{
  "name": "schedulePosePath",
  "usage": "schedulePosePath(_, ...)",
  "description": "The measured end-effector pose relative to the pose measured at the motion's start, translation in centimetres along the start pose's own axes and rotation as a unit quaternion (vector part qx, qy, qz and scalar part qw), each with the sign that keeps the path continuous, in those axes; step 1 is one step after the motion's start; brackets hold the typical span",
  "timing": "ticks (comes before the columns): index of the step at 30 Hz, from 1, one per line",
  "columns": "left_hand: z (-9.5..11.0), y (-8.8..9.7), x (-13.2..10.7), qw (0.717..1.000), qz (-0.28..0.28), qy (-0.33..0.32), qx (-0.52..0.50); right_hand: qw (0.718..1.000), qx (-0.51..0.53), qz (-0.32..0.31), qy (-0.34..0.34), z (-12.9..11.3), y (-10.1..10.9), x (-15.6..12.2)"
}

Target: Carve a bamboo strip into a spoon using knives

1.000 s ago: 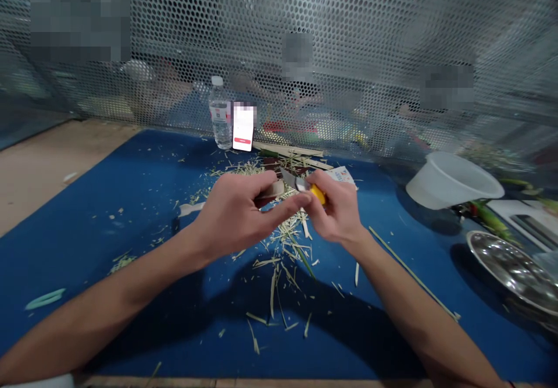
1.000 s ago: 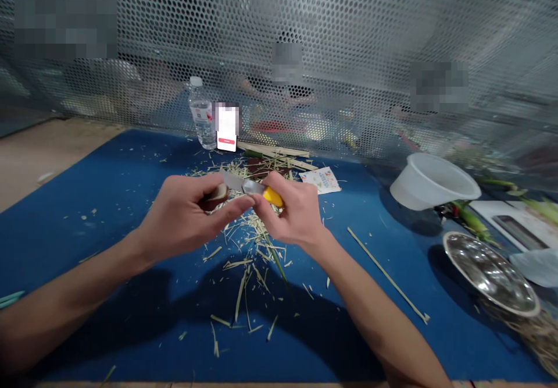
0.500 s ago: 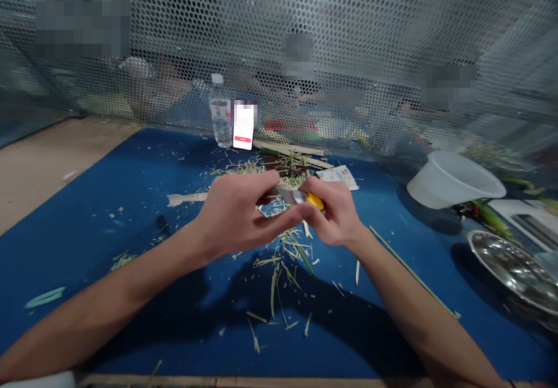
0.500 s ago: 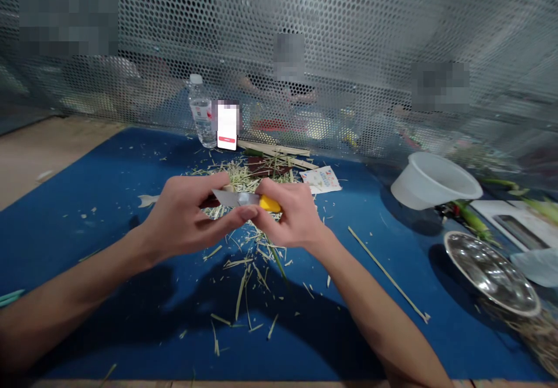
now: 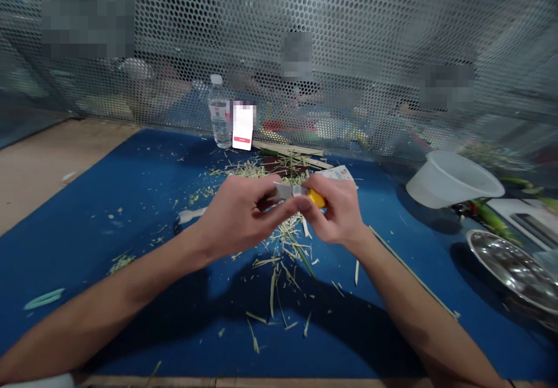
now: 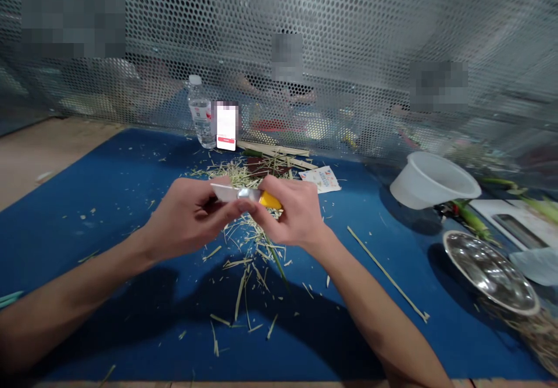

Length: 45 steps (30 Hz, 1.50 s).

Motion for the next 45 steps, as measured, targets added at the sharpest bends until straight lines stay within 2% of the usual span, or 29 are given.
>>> schedulePosePath(4, 0.2, 0.5, 0.0, 0.999, 0.037, -0.008, 0.002, 1.0, 0.012, 0.01, -0.014, 0.4, 0.2, 0.0)
schedulePosePath(8, 0.1, 0.6, 0.0, 0.999, 0.03, -0.003, 0.035, 0.998, 0.055, 0.02, -0.019, 0.6, 0.5, 0.0)
schedulePosePath(13, 0.1, 0.5, 0.0, 0.998, 0.031, -0.016, 0.054, 0.997, 0.075, -0.019, 0.004, 0.3, -0.2, -0.1)
schedulePosePath(19, -0.1, 0.2, -0.1, 0.998, 0.007, 0.001, 0.055, 0.995, 0.086, -0.051, 0.011, 0.4, -0.9, -0.3)
schedulePosePath(24, -0.3, 0.0, -0.1, 0.998, -0.009, 0.008, 0.06, 0.995, 0.084, -0.056, 0.013, 0.5, -1.1, -0.4)
schedulePosePath(34, -0.4, -0.1, -0.2, 0.997, -0.019, 0.008, 0.076, 0.995, 0.089, -0.051, 0.019, 0.3, -1.2, -0.4)
schedulePosePath(40, -0.5, -0.6, -0.2, 0.999, -0.034, 0.018, 0.035, 0.997, 0.076, -0.032, 0.011, 0.4, -0.9, -0.2)
schedulePosePath(45, 0.0, -0.2, -0.2, 0.999, -0.004, 0.011, 0.052, 0.998, 0.057, -0.009, -0.03, 1.4, -0.4, -0.3)
Point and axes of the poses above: each hand's wrist, its own x-axis towards the middle knuckle, its own y-axis out of the back of the hand, z = x × y, the point moved 8 cm from there along x, towards the middle knuckle, and after that the axes turned 3 degrees about -y, right-handed, at the moved point
